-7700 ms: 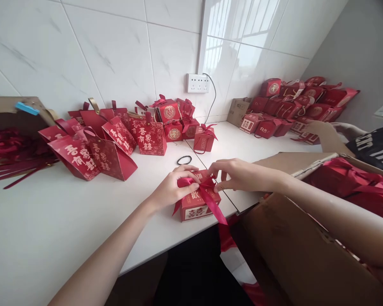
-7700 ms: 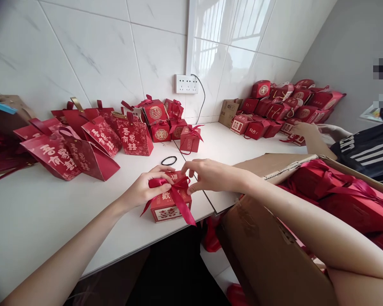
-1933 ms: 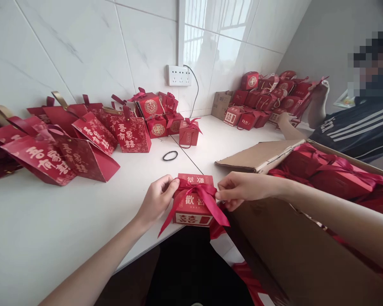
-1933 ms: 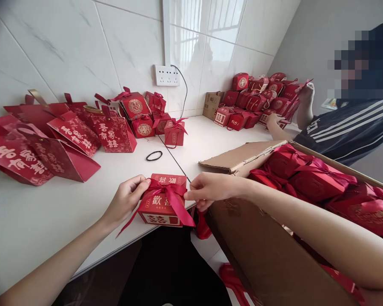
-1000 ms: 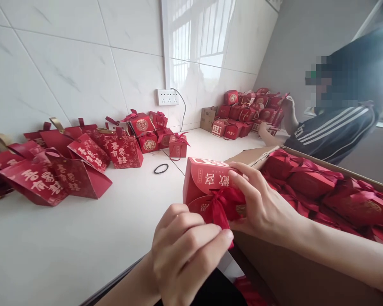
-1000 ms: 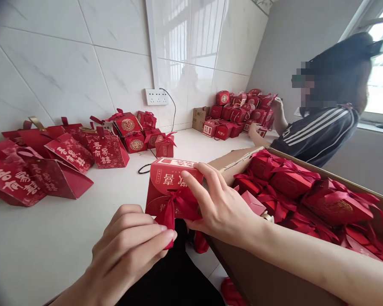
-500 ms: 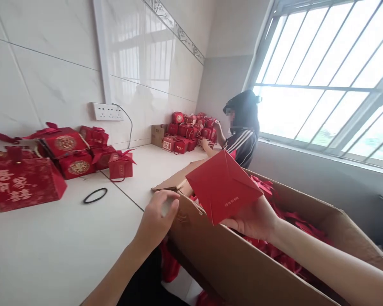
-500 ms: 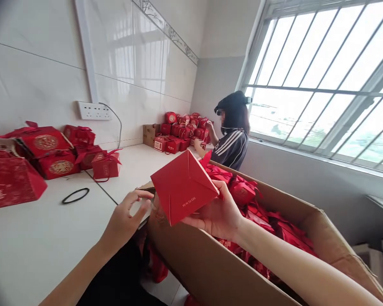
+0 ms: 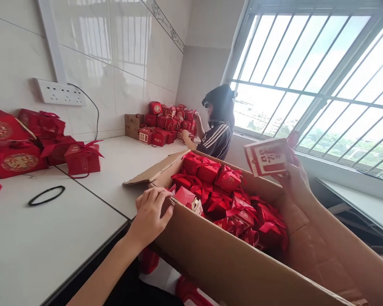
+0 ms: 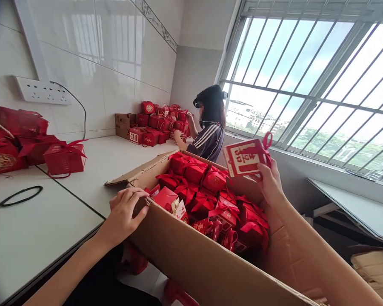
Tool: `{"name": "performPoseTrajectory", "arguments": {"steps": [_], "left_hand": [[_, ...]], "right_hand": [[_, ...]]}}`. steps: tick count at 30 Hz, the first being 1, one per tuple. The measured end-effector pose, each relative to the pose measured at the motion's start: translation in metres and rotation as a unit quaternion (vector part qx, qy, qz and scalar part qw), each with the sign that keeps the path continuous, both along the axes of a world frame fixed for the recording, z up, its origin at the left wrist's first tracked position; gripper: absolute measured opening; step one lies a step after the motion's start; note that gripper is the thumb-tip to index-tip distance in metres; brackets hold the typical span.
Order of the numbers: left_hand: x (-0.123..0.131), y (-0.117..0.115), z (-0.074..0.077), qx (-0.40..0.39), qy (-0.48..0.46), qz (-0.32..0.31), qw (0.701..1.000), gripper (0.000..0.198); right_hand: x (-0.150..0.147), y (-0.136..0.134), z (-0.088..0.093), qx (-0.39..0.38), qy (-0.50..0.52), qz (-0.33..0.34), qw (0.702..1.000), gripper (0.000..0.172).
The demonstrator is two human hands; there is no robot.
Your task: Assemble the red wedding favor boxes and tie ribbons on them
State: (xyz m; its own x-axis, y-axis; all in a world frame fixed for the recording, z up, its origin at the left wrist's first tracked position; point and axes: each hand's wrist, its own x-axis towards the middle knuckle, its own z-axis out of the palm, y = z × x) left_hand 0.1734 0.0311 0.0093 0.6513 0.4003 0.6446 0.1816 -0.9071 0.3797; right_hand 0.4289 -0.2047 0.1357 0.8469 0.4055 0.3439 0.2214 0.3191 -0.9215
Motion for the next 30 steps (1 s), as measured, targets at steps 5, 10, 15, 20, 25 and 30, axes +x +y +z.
{"name": "performPoseTrajectory", "arguments": {"steps": [5, 10, 15, 20, 25, 30], "left_hand": [[0.021, -0.039, 0.038, 0.039, -0.071, -0.079, 0.994, 0.036], [0.053, -0.105, 0.066, 0.051, -0.122, -0.154, 0.979, 0.072], [0.065, -0.166, 0.011, 0.121, -0.138, -0.453, 0.872, 0.033], [0.047, -0.152, 0.002, 0.074, -0.185, -0.47, 0.86, 0.016], [0.028, -0.098, 0.052, -0.137, -0.259, -0.305, 0.906, 0.013], [0.045, -0.093, 0.075, -0.16, -0.184, -0.174, 0.954, 0.036]], "right_hand": [[-0.031, -0.01, -0.013, 0.069, 0.189, 0.073, 0.977, 0.034], [-0.088, 0.003, -0.042, 0.026, 0.323, 0.263, 0.909, 0.029], [-0.094, 0.007, -0.045, 0.021, 0.342, 0.278, 0.897, 0.034], [-0.069, -0.011, -0.046, -0.082, 0.095, 0.103, 0.987, 0.038], [-0.054, -0.033, -0.046, -0.292, -0.503, -0.157, 0.798, 0.067], [-0.072, -0.036, -0.041, -0.338, -0.663, -0.195, 0.639, 0.071]]}}
